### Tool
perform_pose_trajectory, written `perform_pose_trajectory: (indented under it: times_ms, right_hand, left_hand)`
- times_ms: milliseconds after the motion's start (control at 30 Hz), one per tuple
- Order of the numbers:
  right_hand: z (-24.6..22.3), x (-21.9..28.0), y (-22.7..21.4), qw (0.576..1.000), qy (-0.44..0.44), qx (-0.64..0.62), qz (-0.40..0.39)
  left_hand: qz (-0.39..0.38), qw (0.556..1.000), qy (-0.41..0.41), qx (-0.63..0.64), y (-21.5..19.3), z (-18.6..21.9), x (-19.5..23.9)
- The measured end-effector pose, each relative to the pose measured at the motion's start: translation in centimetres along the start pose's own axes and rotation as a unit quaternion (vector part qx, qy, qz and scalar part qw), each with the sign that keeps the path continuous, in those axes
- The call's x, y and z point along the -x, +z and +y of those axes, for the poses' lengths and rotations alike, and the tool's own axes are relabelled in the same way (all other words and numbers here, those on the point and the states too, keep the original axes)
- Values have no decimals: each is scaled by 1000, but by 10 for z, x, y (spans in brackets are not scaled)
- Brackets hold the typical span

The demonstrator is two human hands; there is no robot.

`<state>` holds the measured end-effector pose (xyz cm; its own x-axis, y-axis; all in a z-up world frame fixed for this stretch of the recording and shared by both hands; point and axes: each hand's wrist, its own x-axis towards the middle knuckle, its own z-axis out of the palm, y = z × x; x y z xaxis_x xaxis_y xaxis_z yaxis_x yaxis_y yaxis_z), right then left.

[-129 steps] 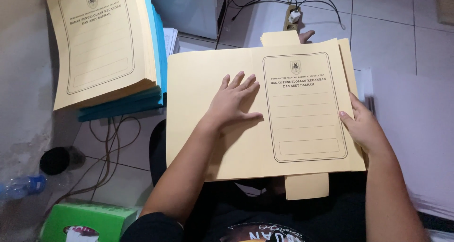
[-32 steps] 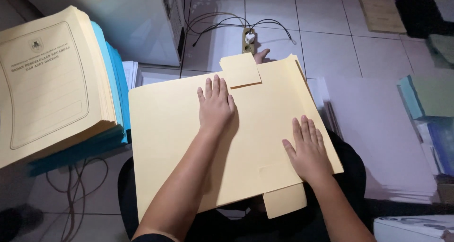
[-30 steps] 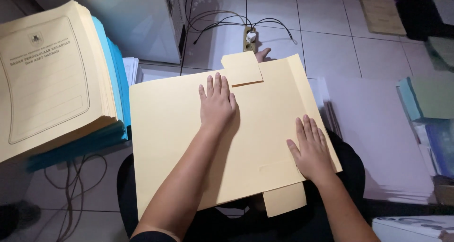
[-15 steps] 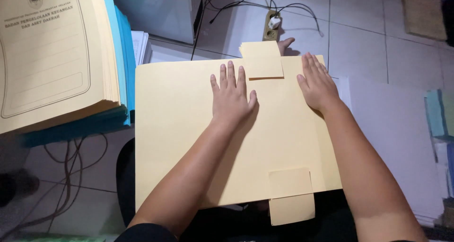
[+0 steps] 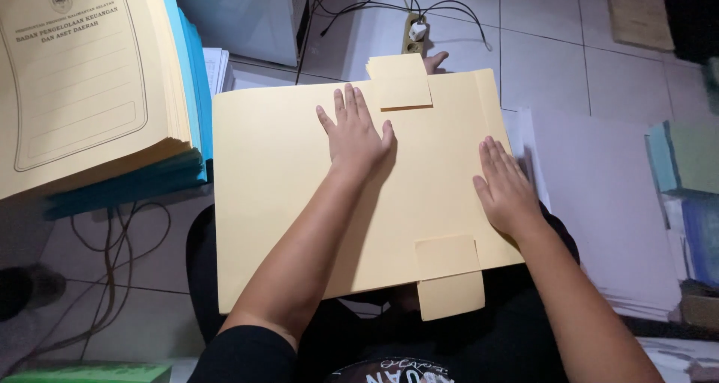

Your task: The person sits on the floor and repeatedly folds large beige file folders in half by hand. They smooth the creases with their hands and stack the folded files on their lap.

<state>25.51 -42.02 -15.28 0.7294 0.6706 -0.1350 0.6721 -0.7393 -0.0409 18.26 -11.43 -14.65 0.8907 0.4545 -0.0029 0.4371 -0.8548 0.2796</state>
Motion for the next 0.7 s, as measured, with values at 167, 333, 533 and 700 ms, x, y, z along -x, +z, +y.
perform_pose_trajectory:
  times_ms: [167, 333, 533, 700]
  right_hand:
    - [-1, 46, 15, 999, -20, 24, 21]
    - [4, -11, 5, 1000, -15, 18, -4]
    - [16, -135, -6, 1000, -19, -13, 4]
    - [13, -168, -17, 1000, -14, -7, -1]
  left_hand:
    - [-9, 1000, 3, -2, -6, -1, 5]
    - [-32, 999, 12, -1, -12, -4, 4]
    - [-57, 998, 14, 18, -19, -2, 3]
    - [-45, 998, 2, 41, -19, 2, -2]
